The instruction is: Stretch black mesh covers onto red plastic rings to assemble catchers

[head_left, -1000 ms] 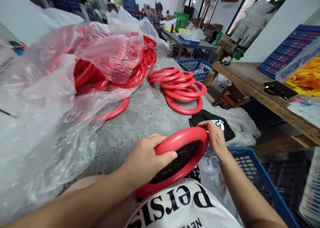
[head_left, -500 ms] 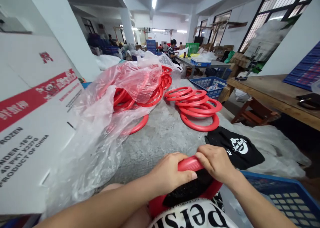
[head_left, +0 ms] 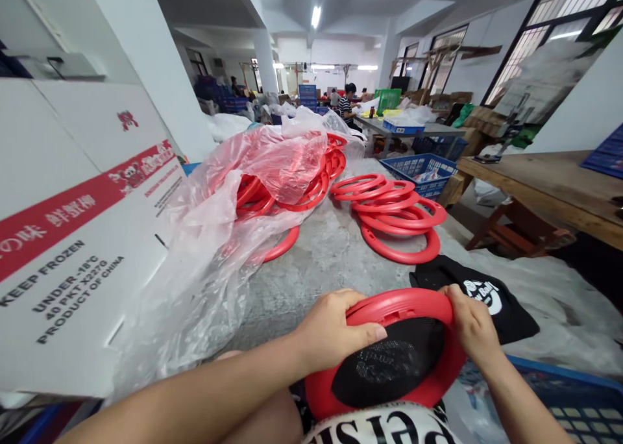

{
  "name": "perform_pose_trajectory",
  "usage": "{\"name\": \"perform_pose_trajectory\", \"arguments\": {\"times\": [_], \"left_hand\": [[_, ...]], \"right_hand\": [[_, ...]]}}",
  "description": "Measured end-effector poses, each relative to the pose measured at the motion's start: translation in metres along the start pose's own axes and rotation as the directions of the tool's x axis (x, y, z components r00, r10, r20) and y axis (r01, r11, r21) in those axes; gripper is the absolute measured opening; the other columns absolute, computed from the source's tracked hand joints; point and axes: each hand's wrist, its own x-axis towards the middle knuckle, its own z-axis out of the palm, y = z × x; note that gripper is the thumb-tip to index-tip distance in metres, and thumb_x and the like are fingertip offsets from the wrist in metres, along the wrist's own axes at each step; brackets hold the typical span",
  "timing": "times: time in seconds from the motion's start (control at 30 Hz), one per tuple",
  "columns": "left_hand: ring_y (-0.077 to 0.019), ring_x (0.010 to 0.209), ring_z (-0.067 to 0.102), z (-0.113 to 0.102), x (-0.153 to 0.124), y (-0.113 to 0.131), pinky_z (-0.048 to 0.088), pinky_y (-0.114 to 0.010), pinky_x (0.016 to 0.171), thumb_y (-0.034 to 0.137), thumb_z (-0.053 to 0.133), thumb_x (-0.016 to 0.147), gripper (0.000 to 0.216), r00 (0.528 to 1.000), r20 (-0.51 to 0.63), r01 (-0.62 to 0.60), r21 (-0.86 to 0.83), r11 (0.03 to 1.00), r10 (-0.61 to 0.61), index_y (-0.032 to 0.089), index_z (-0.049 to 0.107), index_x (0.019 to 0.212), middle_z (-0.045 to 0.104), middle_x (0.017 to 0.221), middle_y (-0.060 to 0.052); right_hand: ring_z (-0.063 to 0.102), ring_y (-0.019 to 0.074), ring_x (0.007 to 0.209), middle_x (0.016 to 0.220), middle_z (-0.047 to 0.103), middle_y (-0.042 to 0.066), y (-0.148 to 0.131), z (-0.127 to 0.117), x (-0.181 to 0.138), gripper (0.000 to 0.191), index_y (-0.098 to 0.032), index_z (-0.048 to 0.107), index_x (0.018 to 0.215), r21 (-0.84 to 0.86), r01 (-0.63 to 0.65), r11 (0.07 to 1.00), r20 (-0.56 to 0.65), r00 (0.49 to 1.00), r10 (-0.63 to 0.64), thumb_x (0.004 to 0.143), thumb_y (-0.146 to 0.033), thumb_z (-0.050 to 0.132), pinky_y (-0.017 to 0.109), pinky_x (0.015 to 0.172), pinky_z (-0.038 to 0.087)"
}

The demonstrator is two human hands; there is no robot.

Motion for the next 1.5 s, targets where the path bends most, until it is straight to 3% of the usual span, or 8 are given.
{"name": "perform_pose_trajectory", "arguments": {"times": [0.33, 0.57, 0.83, 1.17, 1.37, 1.5], "left_hand": [[-0.0207, 0.085, 0.066, -0.004, -0.008, 0.003, 0.049, -0.032, 0.079, 0.049, 0.072, 0.078, 0.034, 0.999, -0.039, 0.038, 0.156, 0.987, -0.032, 0.020, 0.077, 0.095, 0.072, 0.091, -0.004], [-0.0240, 0.102, 0.067, -0.002, -0.008, 0.006, 0.050, -0.037, 0.091, 0.045, 0.072, 0.081, 0.041, 0.999, 0.007, 0.045, 0.158, 0.986, -0.046, 0.024, 0.072, 0.116, 0.072, 0.111, -0.004], [-0.0178, 0.078, 0.060, 0.001, -0.018, 0.007, 0.047, -0.032, 0.074, 0.045, 0.066, 0.084, 0.025, 0.992, -0.030, -0.103, 0.371, 0.923, 0.123, 0.021, 0.070, 0.088, 0.062, 0.082, 0.000], [-0.0141, 0.065, 0.053, 0.003, -0.021, 0.005, 0.047, -0.029, 0.067, 0.049, 0.062, 0.085, 0.031, 0.972, -0.049, -0.180, 0.476, 0.861, 0.230, 0.019, 0.063, 0.076, 0.055, 0.069, 0.000], [-0.0183, 0.080, 0.062, -0.004, -0.021, 0.002, 0.053, -0.032, 0.073, 0.052, 0.059, 0.090, 0.034, 0.976, 0.009, -0.201, 0.429, 0.881, 0.218, 0.022, 0.066, 0.103, 0.064, 0.092, -0.002], [-0.0178, 0.077, 0.061, -0.005, -0.024, 0.003, 0.052, -0.031, 0.070, 0.068, 0.061, 0.085, 0.049, 0.970, -0.040, -0.192, 0.483, 0.854, 0.241, 0.023, 0.067, 0.101, 0.064, 0.088, -0.002]], "right_hand": [[0.053, 0.0156, 0.053, 0.056, 0.058, 0.002, 0.006, 0.021, -0.005, 0.067, -0.019, 0.058, 0.062, 0.070, 0.013, 0.997, -0.028, 1.000, -0.011, 0.097, -0.072, 0.036, 0.028, 0.053, 0.042], [0.055, 0.0167, 0.055, 0.059, 0.063, 0.004, 0.007, 0.013, -0.007, 0.066, -0.020, 0.059, 0.062, 0.039, 0.019, 0.999, -0.105, 0.994, -0.015, 0.098, -0.071, 0.036, 0.031, 0.056, 0.041], [0.051, 0.0161, 0.051, 0.057, 0.062, 0.004, 0.003, 0.010, -0.011, 0.069, -0.020, 0.065, 0.063, 0.159, 0.004, 0.987, -0.142, 0.990, 0.019, 0.098, -0.071, 0.035, 0.032, 0.053, 0.038], [0.061, 0.0214, 0.062, 0.066, 0.068, 0.008, 0.010, 0.016, -0.021, 0.068, -0.021, 0.068, 0.070, 0.093, 0.005, 0.996, -0.184, 0.983, 0.012, 0.101, -0.065, 0.027, 0.035, 0.060, 0.045], [0.060, 0.0191, 0.058, 0.062, 0.066, 0.006, -0.006, 0.008, -0.018, 0.065, -0.020, 0.067, 0.069, 0.052, 0.094, 0.994, -0.213, 0.974, -0.081, 0.101, -0.065, 0.032, 0.034, 0.058, 0.044], [0.061, 0.0204, 0.061, 0.064, 0.067, 0.007, -0.020, -0.001, -0.021, 0.065, -0.021, 0.066, 0.069, -0.019, 0.121, 0.992, -0.182, 0.976, -0.123, 0.102, -0.063, 0.028, 0.035, 0.060, 0.046]]}}
